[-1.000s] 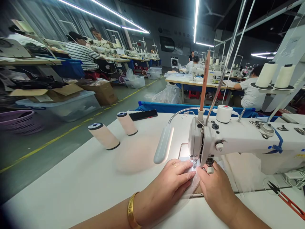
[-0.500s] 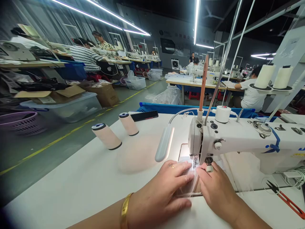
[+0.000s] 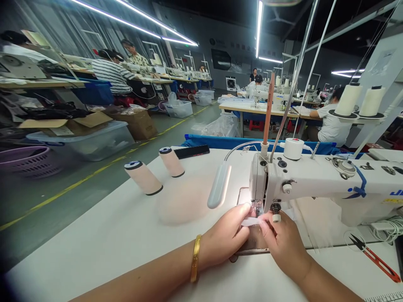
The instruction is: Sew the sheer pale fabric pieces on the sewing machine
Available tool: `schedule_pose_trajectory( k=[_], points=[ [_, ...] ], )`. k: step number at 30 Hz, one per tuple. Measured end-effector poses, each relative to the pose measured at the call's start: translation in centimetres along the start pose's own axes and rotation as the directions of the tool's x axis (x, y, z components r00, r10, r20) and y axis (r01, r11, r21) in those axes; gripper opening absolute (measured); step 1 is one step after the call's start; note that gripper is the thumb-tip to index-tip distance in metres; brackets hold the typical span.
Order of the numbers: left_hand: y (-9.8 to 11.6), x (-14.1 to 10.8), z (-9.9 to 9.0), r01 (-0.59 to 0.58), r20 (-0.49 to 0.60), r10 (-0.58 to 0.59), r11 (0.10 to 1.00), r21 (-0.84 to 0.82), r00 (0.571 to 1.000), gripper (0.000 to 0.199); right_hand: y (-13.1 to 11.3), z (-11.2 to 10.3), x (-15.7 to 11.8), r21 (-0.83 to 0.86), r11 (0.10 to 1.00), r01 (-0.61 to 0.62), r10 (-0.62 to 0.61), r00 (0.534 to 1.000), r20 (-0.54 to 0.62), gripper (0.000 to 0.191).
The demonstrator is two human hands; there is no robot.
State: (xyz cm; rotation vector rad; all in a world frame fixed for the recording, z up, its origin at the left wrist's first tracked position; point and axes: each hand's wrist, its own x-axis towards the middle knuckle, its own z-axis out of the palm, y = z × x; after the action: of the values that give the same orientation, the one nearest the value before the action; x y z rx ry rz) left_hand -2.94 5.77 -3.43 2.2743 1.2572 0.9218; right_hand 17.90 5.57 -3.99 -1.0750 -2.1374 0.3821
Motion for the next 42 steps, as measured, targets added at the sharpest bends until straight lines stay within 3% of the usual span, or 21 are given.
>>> schedule_pose_trajectory(
  k=[6, 10, 14, 17, 20, 25, 42],
  points=[
    [-0.9, 0.7, 0.2, 0.011, 0.062, -0.011, 1.0, 0.0, 0.998, 0.017, -0.3, 0.5, 0.1, 0.061, 0.993, -0.102, 0.104, 0.994, -0.022, 0.028],
    [-1.1, 0.9, -0.2, 0.024, 0.103, -0.019, 0.999, -0.044, 0.994, 0.021, -0.1, 0.6, -0.1, 0.066, 0.993, -0.096, 0.098, 0.995, -0.024, 0.028],
    [-0.7, 0.4, -0.5, -0.122, 0.092, 0.114, 0.989, 0.085, 0.989, 0.023, 0.4, 0.1, -0.6, -0.035, 0.997, 0.065, -0.062, 0.995, 0.074, 0.024],
    [-0.3, -0.7, -0.4, -0.264, 0.048, 0.26, 0.948, 0.177, 0.964, 0.02, 0.6, -0.5, -1.0, -0.136, 0.958, 0.254, -0.223, 0.952, 0.21, 0.023],
    [0.0, -2.0, -0.3, -0.339, 0.068, 0.333, 0.927, 0.162, 0.941, 0.022, 0.4, -1.1, -1.2, -0.179, 0.926, 0.332, -0.274, 0.919, 0.285, 0.023],
    [0.3, -2.7, -0.2, -0.359, 0.1, 0.346, 0.919, 0.162, 0.933, 0.022, -0.2, -1.5, -1.0, -0.193, 0.908, 0.373, -0.314, 0.908, 0.276, 0.027],
    [-0.7, -1.5, -0.2, -0.378, 0.071, 0.372, 0.895, 0.238, 0.926, 0.023, 1.2, -0.4, -0.6, -0.27, 0.904, 0.332, -0.282, 0.937, 0.206, 0.041]
  ],
)
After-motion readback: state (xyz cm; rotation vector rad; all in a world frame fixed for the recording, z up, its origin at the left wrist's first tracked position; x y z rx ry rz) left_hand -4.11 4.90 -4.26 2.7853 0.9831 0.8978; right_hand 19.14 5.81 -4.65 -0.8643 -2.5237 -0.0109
